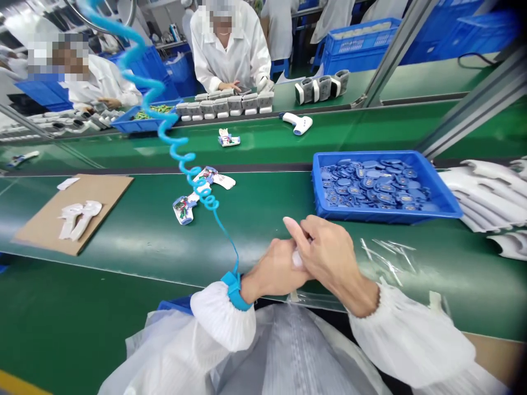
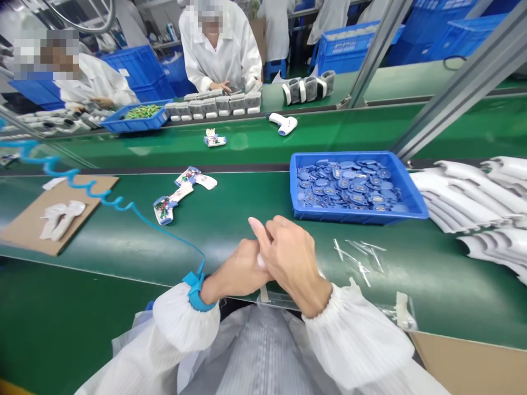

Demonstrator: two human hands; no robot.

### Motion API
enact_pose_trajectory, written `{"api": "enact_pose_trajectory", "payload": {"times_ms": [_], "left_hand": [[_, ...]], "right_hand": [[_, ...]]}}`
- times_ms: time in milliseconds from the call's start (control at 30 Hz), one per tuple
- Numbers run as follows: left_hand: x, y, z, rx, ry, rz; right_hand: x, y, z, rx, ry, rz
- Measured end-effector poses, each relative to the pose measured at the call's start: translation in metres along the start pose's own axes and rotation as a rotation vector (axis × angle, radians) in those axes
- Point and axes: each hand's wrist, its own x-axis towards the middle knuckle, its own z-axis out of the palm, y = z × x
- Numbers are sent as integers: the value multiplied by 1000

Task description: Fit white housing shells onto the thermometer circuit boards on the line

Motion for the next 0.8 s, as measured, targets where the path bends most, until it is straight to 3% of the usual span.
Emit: {"api": "enact_pose_trajectory", "payload": {"times_ms": [133,300,533,700,800], "left_hand": [[-1,3,3,283,26,77],[3,5,5,360,43,97],[11,-1,0,423,130,121],[8,-3,1,235,72,79],[8,-4,6,306,97,64]], "right_hand": [[1,-3,1,-83,115,-81],[1,-8,-12,-37,217,-1],[8,-9,-4,-13,306,-60],[5,-6,-6,-57,205,-23],[5,-3,-3,-83,165,-56]]}}
